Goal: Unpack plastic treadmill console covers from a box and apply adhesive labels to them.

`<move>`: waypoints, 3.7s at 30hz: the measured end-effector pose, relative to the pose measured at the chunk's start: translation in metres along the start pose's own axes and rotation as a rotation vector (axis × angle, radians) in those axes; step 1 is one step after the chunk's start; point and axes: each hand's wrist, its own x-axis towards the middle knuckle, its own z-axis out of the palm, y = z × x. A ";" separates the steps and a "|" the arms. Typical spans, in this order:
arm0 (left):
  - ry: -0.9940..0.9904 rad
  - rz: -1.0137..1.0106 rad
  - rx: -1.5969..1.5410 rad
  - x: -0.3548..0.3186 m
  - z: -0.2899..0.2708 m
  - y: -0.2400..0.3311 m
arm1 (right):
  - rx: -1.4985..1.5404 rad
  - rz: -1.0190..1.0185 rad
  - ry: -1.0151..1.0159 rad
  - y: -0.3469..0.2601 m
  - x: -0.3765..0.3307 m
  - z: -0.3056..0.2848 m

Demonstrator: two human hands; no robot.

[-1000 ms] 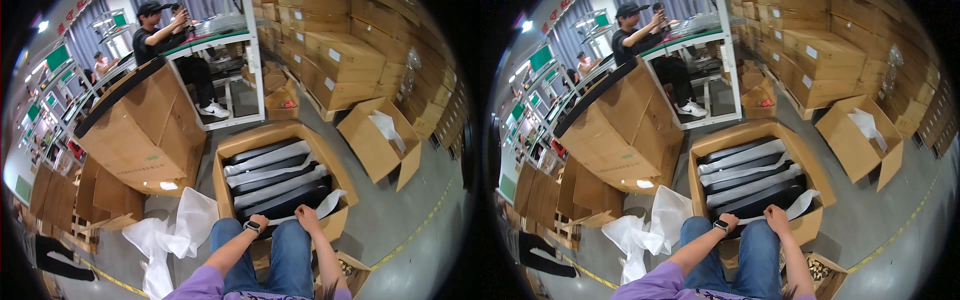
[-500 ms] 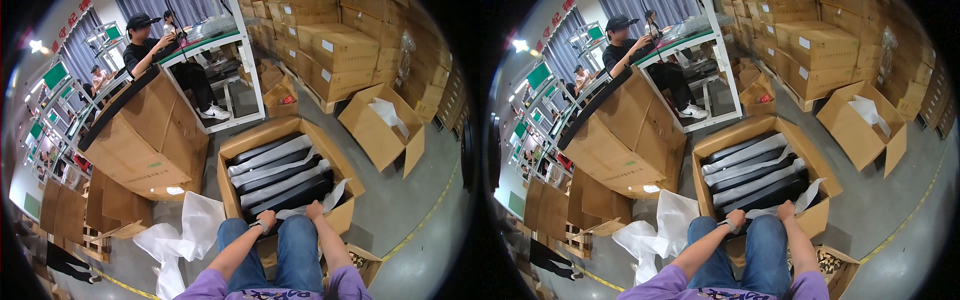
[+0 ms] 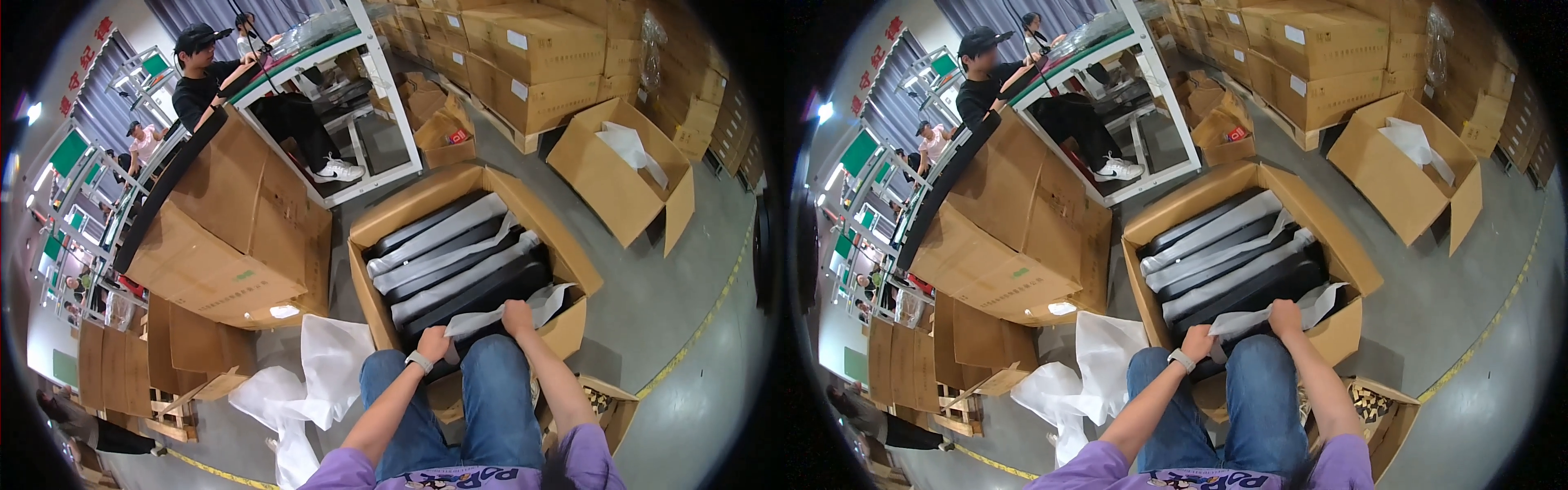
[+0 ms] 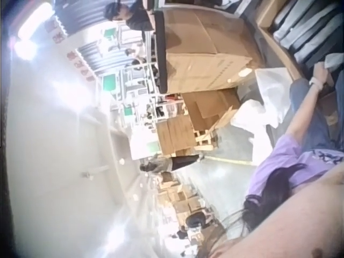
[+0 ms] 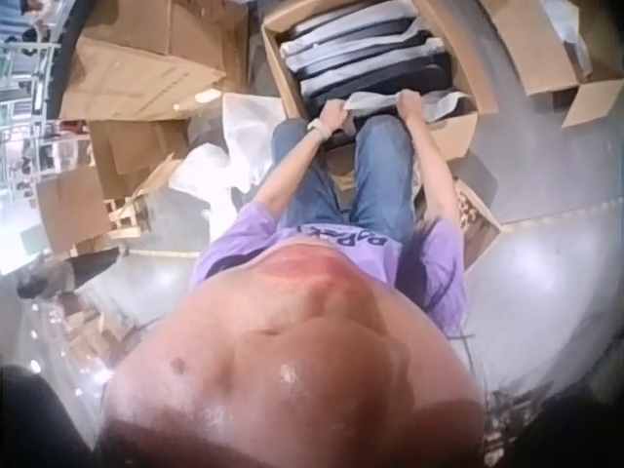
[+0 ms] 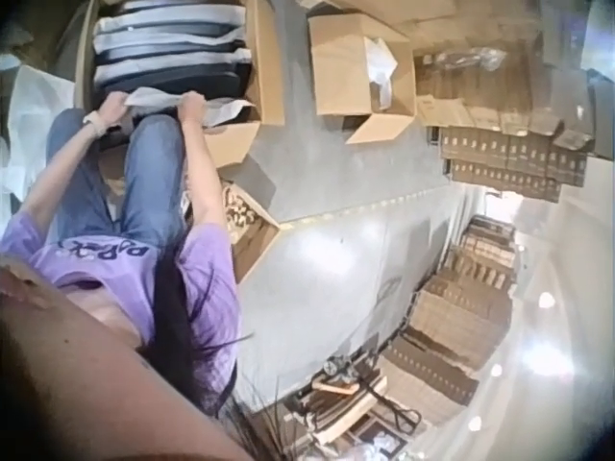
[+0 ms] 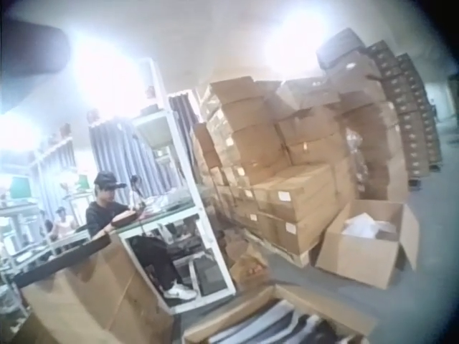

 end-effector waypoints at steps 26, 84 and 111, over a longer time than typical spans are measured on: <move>0.288 0.330 -0.923 -0.075 -0.182 0.182 | 0.992 -0.193 0.172 -0.155 -0.092 -0.241; -0.477 -0.813 0.517 -0.234 -0.050 -0.206 | 0.754 -0.135 -0.609 -0.146 -0.136 -0.087; 0.374 0.160 0.448 -0.140 -0.164 0.077 | 1.806 0.496 0.220 -0.133 0.019 -0.038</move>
